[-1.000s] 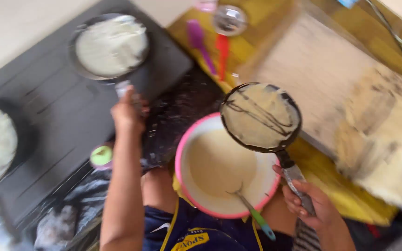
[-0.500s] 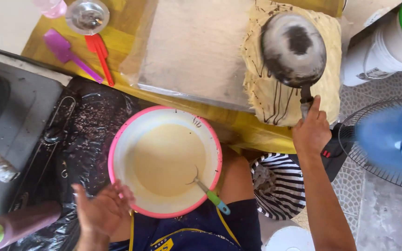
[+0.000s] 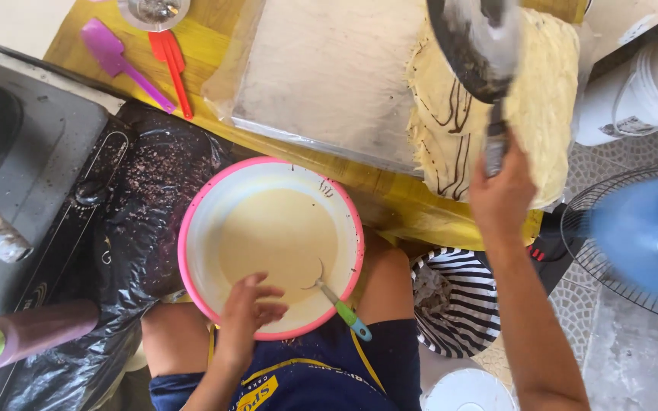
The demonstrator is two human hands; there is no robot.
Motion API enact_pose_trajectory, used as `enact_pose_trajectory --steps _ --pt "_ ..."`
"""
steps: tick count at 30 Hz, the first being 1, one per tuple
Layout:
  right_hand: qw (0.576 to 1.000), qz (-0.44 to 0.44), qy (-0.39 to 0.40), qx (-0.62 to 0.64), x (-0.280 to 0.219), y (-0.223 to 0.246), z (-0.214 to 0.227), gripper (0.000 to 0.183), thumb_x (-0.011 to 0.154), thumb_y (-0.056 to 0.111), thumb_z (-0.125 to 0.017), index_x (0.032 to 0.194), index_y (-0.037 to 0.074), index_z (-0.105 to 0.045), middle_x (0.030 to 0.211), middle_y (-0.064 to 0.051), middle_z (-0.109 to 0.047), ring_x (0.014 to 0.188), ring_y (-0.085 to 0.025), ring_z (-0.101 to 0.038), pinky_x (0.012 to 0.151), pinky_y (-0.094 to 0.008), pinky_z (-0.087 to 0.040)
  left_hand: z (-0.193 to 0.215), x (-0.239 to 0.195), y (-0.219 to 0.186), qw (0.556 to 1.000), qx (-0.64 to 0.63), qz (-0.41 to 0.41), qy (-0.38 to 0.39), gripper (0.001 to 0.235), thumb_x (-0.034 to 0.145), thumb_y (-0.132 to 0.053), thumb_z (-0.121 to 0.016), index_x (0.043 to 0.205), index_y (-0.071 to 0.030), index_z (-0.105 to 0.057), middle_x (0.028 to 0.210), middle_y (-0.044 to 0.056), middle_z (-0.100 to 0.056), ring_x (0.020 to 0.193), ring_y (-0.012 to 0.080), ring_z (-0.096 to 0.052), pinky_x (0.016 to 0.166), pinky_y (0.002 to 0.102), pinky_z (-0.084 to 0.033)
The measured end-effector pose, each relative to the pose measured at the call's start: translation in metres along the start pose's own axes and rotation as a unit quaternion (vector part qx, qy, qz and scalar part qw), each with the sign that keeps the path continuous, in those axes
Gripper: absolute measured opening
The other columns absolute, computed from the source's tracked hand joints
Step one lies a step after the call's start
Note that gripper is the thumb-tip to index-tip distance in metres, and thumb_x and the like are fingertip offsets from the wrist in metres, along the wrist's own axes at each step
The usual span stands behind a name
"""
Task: The person repeatedly scoops batter from a pink bucket into small pans, spreads it, and places the pans on a gas stove. They then drizzle chocolate sauce over the batter in the pans and transfer finished crepes to a stack on the counter. The process is repeated multiple times throughout the clip.
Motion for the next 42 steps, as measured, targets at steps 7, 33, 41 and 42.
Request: enact_pose_trajectory --steps 7,33,41,42 --pt "0.418 -0.343 0.406 0.737 -0.229 0.182 -0.099 0.078 0.099 0.07 -0.038 0.1 0.0 -0.073 0.078 -0.011 -0.074 0.054 -0.02 -0.066 0.042 -0.031 -0.048 -0.05 -0.05 -0.037 0.906 0.101 -0.355 0.21 0.095 0.084 -0.053 -0.07 0.157 -0.006 -0.031 0.143 0.007 -0.058 0.128 0.0158 -0.055 0.11 0.035 -0.043" --pt "0.786 0.071 0.33 0.518 -0.223 0.463 -0.105 0.057 0.076 0.03 -0.084 0.123 0.013 -0.058 0.115 -0.008 -0.071 0.1 -0.021 -0.069 0.092 -0.036 -0.056 0.325 -0.137 0.109 0.965 0.009 -0.063 -0.256 0.041 0.073 -0.042 -0.089 0.077 -0.007 -0.067 0.05 0.01 -0.063 0.042 0.0153 -0.056 0.05 0.032 -0.046" --pt "0.698 0.366 0.55 -0.277 -0.217 0.369 0.007 0.079 0.057 0.079 -0.078 0.113 0.024 -0.063 0.099 -0.006 -0.078 0.103 -0.032 -0.076 0.093 -0.045 -0.054 0.2 -0.045 0.133 0.997 0.049 -0.049 0.043 0.037 0.078 -0.031 -0.088 0.081 0.0 -0.067 0.051 0.011 -0.062 0.038 0.017 -0.06 0.041 0.028 -0.048" --pt "0.704 0.362 0.528 -0.307 -0.208 0.364 0.006 0.076 0.065 0.073 -0.075 0.117 0.019 -0.065 0.103 -0.01 -0.079 0.107 -0.034 -0.075 0.094 -0.048 -0.054 0.186 -0.043 0.129 0.994 0.062 -0.056 0.075 0.041 0.081 -0.033 -0.087 0.084 0.003 -0.067 0.053 0.012 -0.063 0.039 0.0168 -0.06 0.041 0.028 -0.048"
Point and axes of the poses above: each hand's wrist, its own x-axis towards the middle knuckle, its own z-axis out of the back of the hand, y = z × x, the point moved 6 cm from there along x, towards the middle knuckle
